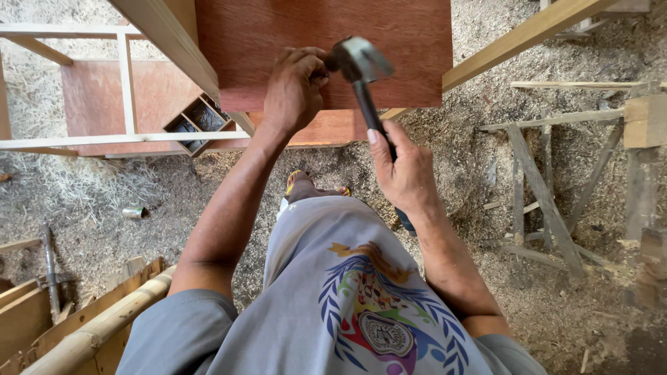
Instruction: The person hammers nails into a wooden frame structure. They take nails one at a time from a pile on a red board, position each nail against the wood, and drive it in with a claw hammer, repeating this cycle across different spots on the frame.
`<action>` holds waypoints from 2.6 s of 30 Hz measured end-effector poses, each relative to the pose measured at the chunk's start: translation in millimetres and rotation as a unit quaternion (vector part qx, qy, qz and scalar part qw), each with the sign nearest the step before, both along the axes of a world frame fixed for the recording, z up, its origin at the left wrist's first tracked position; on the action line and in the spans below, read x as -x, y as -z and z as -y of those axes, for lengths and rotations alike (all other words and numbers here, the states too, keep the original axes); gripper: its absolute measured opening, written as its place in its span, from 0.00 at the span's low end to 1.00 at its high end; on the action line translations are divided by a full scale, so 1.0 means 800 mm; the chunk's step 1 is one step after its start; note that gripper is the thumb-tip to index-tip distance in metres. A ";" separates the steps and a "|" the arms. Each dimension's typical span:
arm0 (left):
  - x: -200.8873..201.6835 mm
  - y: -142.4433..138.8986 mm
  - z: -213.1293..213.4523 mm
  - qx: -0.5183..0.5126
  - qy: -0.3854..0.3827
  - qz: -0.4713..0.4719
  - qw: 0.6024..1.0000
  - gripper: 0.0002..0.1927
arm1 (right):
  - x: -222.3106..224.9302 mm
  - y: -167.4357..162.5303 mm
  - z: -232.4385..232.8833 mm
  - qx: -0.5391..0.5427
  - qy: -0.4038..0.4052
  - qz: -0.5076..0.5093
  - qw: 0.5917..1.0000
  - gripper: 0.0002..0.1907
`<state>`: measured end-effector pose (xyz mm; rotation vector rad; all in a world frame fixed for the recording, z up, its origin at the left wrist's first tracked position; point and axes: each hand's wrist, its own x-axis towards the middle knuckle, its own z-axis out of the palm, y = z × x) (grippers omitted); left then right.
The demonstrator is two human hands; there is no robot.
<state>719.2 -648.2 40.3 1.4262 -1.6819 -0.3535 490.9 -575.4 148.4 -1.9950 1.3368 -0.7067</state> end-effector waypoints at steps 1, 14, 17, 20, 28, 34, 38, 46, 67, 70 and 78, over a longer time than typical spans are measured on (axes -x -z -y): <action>0.000 0.002 -0.001 0.012 0.000 0.012 1.000 0.07 | -0.002 0.001 0.001 0.001 -0.002 -0.003 1.000 0.13; 0.002 0.016 0.008 -0.048 -0.011 0.036 0.998 0.04 | -0.006 0.004 -0.002 0.036 -0.014 -0.024 0.999 0.12; 0.001 0.005 0.008 -0.016 -0.015 0.023 0.999 0.02 | 0.000 0.006 0.002 0.018 -0.008 -0.049 0.999 0.12; 0.011 -0.001 -0.012 0.075 -0.045 0.027 0.996 0.04 | 0.018 -0.003 -0.007 0.051 -0.006 -0.015 0.999 0.13; 0.069 0.073 -0.082 -0.236 -0.016 -0.269 0.933 0.06 | -0.004 0.019 -0.002 0.035 -0.004 -0.002 0.999 0.14; 0.071 0.094 0.062 -0.200 0.071 -0.837 0.505 0.06 | 0.014 -0.003 -0.010 0.047 0.010 0.031 0.998 0.14; 0.076 0.077 0.081 -0.151 0.128 -0.898 0.393 0.05 | 0.006 -0.020 -0.023 0.107 0.018 0.076 0.991 0.14; 0.070 0.062 0.080 -0.146 0.171 -0.905 0.362 0.06 | -0.019 -0.008 -0.018 0.054 0.013 0.010 0.998 0.11; 0.071 0.033 0.074 -0.152 0.200 -0.905 0.343 0.11 | -0.023 0.023 0.001 0.015 0.006 -0.044 0.999 0.13; 0.073 0.036 0.074 -0.150 0.201 -0.907 0.340 0.12 | -0.017 0.024 0.003 0.090 0.035 -0.009 0.995 0.13; 0.094 0.066 0.053 -0.292 0.252 -0.710 0.590 0.14 | -0.018 0.030 0.025 0.109 0.018 -0.002 0.994 0.13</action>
